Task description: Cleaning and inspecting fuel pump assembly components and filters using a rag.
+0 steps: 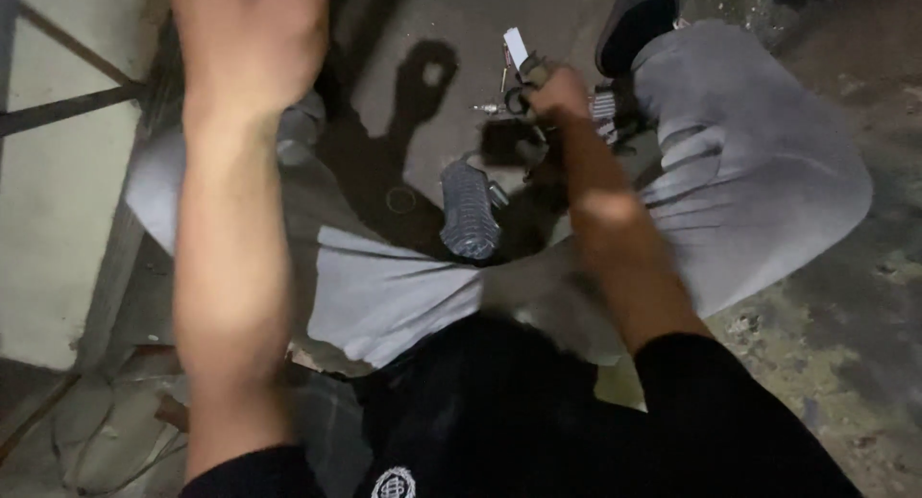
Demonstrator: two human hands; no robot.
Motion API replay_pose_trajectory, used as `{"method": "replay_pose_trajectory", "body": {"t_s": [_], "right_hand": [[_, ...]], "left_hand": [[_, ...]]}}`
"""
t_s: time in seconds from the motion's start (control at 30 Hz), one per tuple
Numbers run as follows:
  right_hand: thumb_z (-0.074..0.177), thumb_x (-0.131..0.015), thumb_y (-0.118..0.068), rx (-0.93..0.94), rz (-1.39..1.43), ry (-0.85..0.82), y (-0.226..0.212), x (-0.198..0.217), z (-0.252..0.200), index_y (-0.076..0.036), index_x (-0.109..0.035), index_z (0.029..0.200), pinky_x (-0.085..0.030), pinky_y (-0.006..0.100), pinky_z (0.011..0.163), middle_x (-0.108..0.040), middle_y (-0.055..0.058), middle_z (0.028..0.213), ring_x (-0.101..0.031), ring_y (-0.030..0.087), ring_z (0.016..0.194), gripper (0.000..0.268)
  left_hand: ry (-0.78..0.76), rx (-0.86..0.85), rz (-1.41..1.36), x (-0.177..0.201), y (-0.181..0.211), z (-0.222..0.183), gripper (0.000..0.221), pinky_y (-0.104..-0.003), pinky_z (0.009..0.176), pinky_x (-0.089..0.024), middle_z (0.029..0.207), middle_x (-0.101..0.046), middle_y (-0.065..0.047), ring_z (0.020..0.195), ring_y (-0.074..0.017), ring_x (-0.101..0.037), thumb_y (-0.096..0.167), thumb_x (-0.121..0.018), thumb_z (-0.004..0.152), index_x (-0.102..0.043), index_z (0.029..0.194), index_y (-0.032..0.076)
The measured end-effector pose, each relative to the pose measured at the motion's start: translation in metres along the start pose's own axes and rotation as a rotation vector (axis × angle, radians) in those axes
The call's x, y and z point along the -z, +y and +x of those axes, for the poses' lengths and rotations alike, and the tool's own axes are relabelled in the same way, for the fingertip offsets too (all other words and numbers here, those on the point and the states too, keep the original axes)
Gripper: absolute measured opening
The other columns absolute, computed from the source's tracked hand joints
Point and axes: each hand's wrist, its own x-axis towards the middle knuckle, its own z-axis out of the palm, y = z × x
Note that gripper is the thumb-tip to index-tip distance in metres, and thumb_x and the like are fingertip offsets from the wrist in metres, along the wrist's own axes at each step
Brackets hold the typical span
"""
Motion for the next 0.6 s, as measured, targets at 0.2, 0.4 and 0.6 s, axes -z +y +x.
{"method": "replay_pose_trajectory", "body": {"t_s": [0.2, 0.4, 0.6], "right_hand": [[0.09, -0.068, -0.032, -0.086, -0.218, -0.074, -0.068, 0.002, -0.038, -0.009, -0.062, 0.127, -0.049, 0.052, 0.094, -0.06, 0.018, 0.132, -0.059, 0.041, 0.118, 0.044], [0.094, -0.063, -0.021, -0.008, -0.377, -0.022, -0.037, -0.032, -0.029, -0.005, -0.061, 0.126, -0.051, 0.056, 0.091, -0.056, 0.023, 0.136, -0.059, 0.044, 0.119, 0.036], [0.086, -0.077, -0.038, -0.1, -0.264, -0.01, -0.103, 0.03, -0.045, -0.002, -0.063, 0.122, -0.049, 0.057, 0.092, -0.063, 0.023, 0.122, -0.061, 0.043, 0.113, 0.054]], "left_hand": [[-0.061, -0.016, -0.162, 0.002, 0.022, 0.007, 0.023, -0.03, 0.068, -0.039, 0.08, -0.05, 0.001, 0.074, -0.0087, -0.046, 0.007, -0.068, 0.106, -0.054, 0.092, -0.005], [-0.073, -0.127, -0.321, -0.005, 0.046, 0.018, 0.008, -0.024, 0.08, -0.049, 0.096, -0.066, 0.004, 0.089, -0.0056, -0.058, 0.003, -0.068, 0.109, -0.066, 0.107, -0.005], [-0.083, 0.052, -0.524, -0.014, 0.046, 0.018, 0.014, -0.024, 0.075, -0.045, 0.092, -0.063, 0.005, 0.081, -0.0063, -0.055, 0.014, -0.076, 0.11, -0.069, 0.109, 0.002]]}}
